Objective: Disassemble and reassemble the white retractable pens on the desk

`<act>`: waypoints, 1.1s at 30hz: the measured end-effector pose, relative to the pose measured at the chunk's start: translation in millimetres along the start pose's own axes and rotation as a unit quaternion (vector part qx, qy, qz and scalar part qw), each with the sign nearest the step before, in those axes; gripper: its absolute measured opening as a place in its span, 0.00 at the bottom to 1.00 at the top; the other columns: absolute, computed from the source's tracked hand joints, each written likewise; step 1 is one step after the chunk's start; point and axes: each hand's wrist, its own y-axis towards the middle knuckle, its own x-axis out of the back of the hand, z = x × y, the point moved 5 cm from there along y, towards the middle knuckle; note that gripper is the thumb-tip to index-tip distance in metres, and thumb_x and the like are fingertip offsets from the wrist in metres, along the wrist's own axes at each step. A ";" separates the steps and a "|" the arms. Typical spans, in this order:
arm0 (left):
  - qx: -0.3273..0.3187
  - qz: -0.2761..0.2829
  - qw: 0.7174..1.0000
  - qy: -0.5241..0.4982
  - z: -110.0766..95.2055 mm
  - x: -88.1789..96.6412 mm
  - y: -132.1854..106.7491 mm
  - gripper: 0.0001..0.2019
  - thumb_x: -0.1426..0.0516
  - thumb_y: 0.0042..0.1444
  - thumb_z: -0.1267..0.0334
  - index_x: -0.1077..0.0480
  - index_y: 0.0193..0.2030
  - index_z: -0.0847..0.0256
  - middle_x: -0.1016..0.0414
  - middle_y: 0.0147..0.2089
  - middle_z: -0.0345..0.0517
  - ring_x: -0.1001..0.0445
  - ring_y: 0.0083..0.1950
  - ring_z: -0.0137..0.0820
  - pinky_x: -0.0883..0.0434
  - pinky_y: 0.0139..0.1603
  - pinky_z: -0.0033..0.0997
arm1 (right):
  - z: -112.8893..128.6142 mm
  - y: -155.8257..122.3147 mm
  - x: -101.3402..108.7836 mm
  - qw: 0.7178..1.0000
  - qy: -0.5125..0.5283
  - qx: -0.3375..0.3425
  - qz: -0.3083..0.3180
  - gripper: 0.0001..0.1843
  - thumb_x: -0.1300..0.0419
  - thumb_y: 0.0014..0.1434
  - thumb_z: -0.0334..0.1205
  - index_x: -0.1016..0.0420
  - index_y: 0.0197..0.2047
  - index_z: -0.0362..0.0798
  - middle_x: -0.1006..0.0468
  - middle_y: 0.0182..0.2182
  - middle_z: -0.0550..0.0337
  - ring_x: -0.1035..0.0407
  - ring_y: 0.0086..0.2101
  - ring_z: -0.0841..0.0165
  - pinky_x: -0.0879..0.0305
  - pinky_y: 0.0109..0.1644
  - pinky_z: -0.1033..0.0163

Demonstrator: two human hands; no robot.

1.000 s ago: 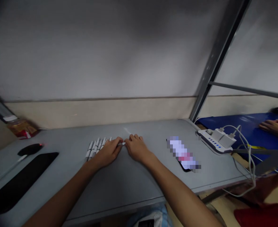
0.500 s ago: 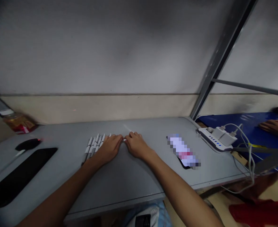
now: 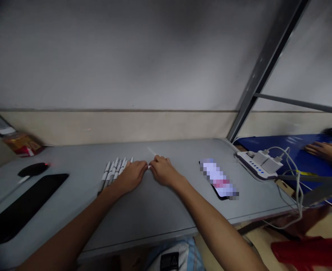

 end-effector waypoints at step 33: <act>0.024 -0.063 0.959 -0.275 8.3 17.6 2.4 0.17 0.56 0.64 0.54 0.30 0.49 0.57 0.23 0.47 0.43 0.26 0.47 0.33 0.34 0.49 0.32 | -22.4 0.4 28.0 0.972 0.084 -0.007 -0.220 0.05 0.43 0.58 0.31 0.26 0.35 0.47 0.27 0.34 0.56 0.34 0.38 0.67 0.44 0.43 0.62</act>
